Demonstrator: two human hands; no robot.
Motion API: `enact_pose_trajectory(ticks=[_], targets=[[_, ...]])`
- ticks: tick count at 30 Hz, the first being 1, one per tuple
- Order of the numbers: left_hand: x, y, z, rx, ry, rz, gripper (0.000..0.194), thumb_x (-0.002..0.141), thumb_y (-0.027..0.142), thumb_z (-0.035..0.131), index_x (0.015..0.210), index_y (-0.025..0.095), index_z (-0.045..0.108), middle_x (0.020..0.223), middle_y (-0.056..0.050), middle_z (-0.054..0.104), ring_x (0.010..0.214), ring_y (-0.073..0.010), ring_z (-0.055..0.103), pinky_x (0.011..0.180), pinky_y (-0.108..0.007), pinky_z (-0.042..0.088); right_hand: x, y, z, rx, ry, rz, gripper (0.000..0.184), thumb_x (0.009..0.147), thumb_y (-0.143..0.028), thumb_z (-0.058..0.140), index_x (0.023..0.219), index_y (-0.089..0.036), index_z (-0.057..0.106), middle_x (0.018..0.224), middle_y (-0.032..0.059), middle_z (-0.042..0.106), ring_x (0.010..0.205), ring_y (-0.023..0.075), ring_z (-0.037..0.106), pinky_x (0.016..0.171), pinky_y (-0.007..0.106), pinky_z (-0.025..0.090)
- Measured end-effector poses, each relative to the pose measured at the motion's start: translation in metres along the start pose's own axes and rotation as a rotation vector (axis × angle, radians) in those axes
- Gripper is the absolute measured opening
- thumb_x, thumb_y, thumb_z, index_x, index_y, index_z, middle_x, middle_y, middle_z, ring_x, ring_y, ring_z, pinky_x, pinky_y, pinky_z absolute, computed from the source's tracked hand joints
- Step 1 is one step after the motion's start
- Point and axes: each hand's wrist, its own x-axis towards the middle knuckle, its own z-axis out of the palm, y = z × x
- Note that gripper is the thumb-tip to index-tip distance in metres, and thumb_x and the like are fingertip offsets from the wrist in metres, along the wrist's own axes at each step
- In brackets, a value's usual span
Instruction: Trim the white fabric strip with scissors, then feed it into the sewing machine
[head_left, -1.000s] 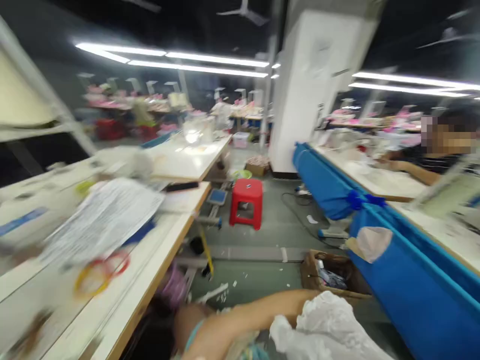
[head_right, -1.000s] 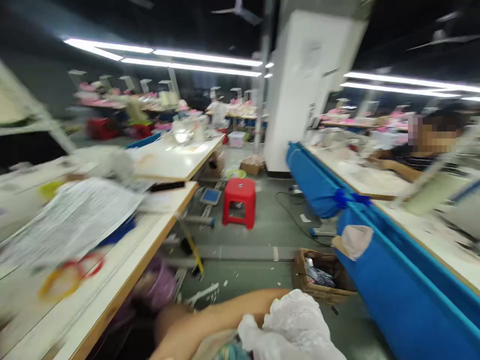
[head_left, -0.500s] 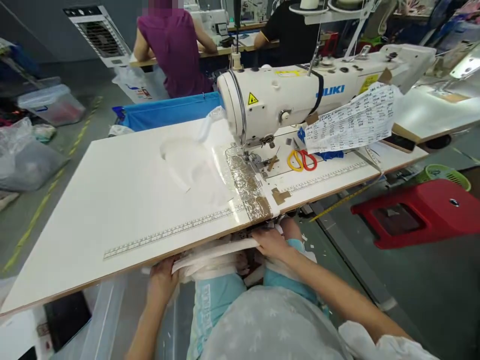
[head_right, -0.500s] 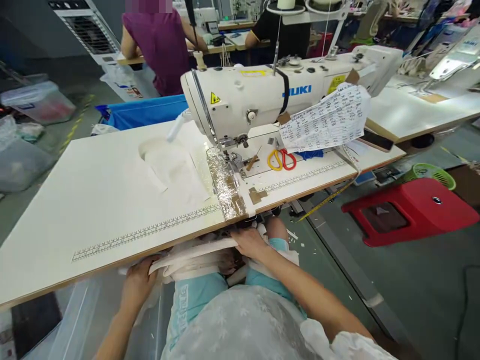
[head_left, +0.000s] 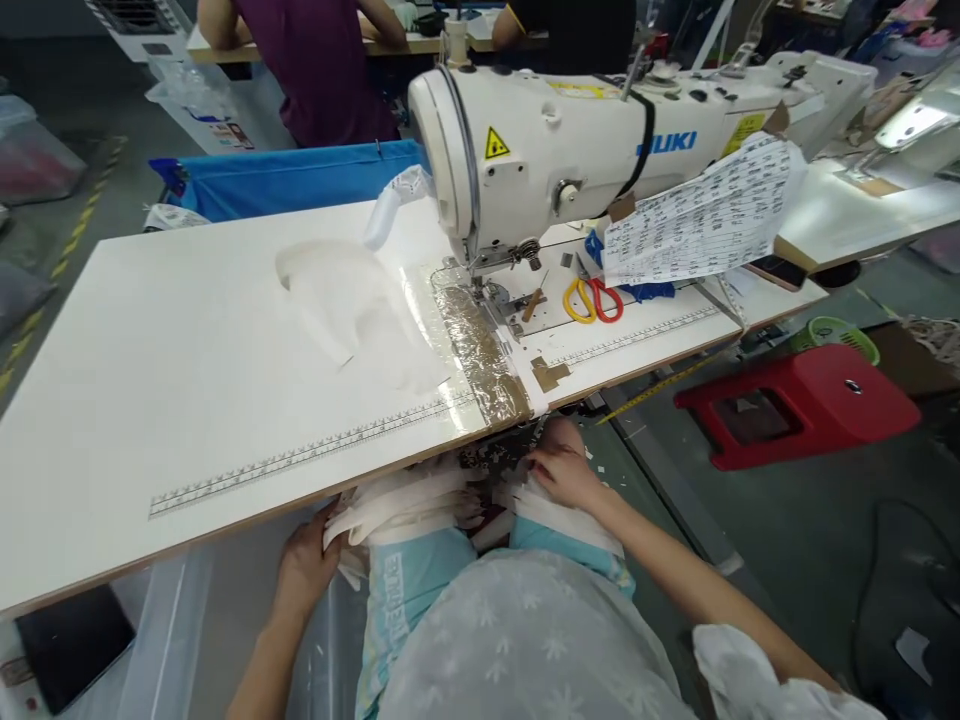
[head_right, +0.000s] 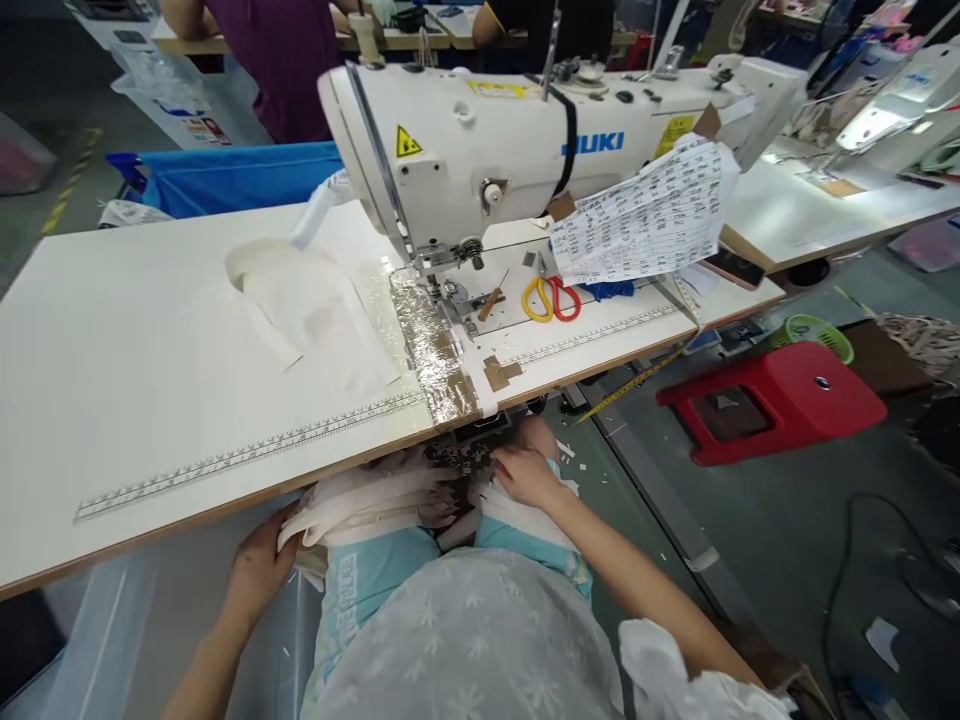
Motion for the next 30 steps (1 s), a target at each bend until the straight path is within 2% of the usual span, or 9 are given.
enact_pose_trajectory(ticks=[4, 9, 11, 16, 18, 20, 23, 27, 30], targets=[[-0.002, 0.008, -0.026, -0.033, 0.011, -0.127, 0.049, 0.073, 0.034, 0.04, 0.11, 0.015, 0.066, 0.097, -0.01, 0.075, 0.08, -0.0258, 0.072, 0.067, -0.031, 0.056, -0.015, -0.02, 0.009, 0.135, 0.051, -0.074, 0.021, 0.093, -0.015, 0.046, 0.098, -0.019, 0.066, 0.091, 0.0053, 0.071, 0.083, 0.0192, 0.065, 0.075, 0.029, 0.047], [0.008, 0.024, -0.059, -0.072, -0.01, -0.204, 0.041, 0.073, 0.037, 0.042, 0.094, 0.018, 0.072, 0.086, -0.006, 0.076, 0.077, -0.0248, 0.071, 0.063, -0.028, 0.054, 0.011, -0.089, 0.028, 0.262, 0.119, -0.26, 0.022, 0.092, -0.017, 0.051, 0.11, -0.019, 0.063, 0.105, 0.007, 0.067, 0.099, 0.0195, 0.061, 0.086, 0.03, 0.049], [0.009, 0.035, -0.069, -0.081, -0.028, -0.192, 0.039, 0.074, 0.04, 0.042, 0.087, 0.018, 0.072, 0.081, -0.006, 0.075, 0.075, -0.0252, 0.07, 0.062, -0.028, 0.052, 0.028, -0.119, 0.032, 0.277, 0.16, -0.294, 0.033, 0.09, -0.021, 0.056, 0.123, -0.017, 0.057, 0.12, 0.011, 0.062, 0.112, 0.0234, 0.055, 0.097, 0.036, 0.045], [-0.004, 0.073, -0.098, -0.079, -0.106, -0.105, 0.032, 0.076, 0.042, 0.045, 0.076, 0.02, 0.068, 0.06, -0.001, 0.066, 0.059, -0.0216, 0.062, 0.053, -0.027, 0.041, 0.063, -0.182, 0.035, 0.241, 0.229, -0.389, 0.091, 0.074, -0.049, 0.075, 0.145, -0.01, 0.034, 0.14, 0.0196, 0.048, 0.127, 0.0363, 0.041, 0.109, 0.052, 0.031], [-0.012, 0.084, -0.109, -0.065, -0.114, -0.01, 0.03, 0.081, 0.041, 0.044, 0.077, 0.021, 0.067, 0.059, 0.0, 0.064, 0.058, -0.0202, 0.06, 0.053, -0.026, 0.039, 0.075, -0.192, 0.037, 0.209, 0.215, -0.428, 0.087, 0.073, -0.048, 0.075, 0.143, -0.012, 0.039, 0.132, 0.0169, 0.055, 0.122, 0.034, 0.047, 0.106, 0.048, 0.035], [-0.017, 0.085, -0.116, -0.015, -0.057, 0.092, 0.031, 0.086, 0.039, 0.043, 0.082, 0.022, 0.068, 0.06, 0.0, 0.064, 0.059, -0.0202, 0.059, 0.055, -0.027, 0.04, 0.082, -0.187, 0.038, 0.186, 0.194, -0.42, 0.066, 0.076, -0.037, 0.071, 0.135, -0.016, 0.049, 0.118, 0.012, 0.065, 0.111, 0.0305, 0.055, 0.099, 0.043, 0.04], [-0.02, 0.067, -0.114, 0.136, 0.091, 0.142, 0.031, 0.09, 0.037, 0.042, 0.086, 0.021, 0.068, 0.065, -0.002, 0.067, 0.064, -0.0222, 0.062, 0.063, -0.03, 0.043, 0.084, -0.154, 0.033, 0.151, 0.196, -0.362, 0.044, 0.077, -0.018, 0.061, 0.122, -0.018, 0.06, 0.108, 0.01, 0.069, 0.101, 0.0297, 0.059, 0.093, 0.042, 0.042], [-0.01, 0.027, -0.084, 0.25, 0.119, 0.121, 0.034, 0.09, 0.035, 0.04, 0.088, 0.02, 0.07, 0.073, -0.007, 0.071, 0.077, -0.0274, 0.066, 0.077, -0.038, 0.046, 0.074, -0.109, 0.022, 0.098, 0.238, -0.287, 0.045, 0.078, -0.01, 0.051, 0.121, -0.016, 0.062, 0.109, 0.0134, 0.068, 0.103, 0.0332, 0.057, 0.095, 0.048, 0.038], [0.002, 0.007, -0.05, 0.245, 0.072, 0.124, 0.035, 0.086, 0.034, 0.041, 0.097, 0.018, 0.07, 0.085, -0.012, 0.073, 0.089, -0.0316, 0.067, 0.084, -0.042, 0.047, 0.065, -0.098, 0.023, 0.071, 0.226, -0.294, 0.044, 0.08, -0.011, 0.055, 0.123, -0.017, 0.062, 0.111, 0.0133, 0.067, 0.106, 0.0326, 0.055, 0.1, 0.048, 0.035]])
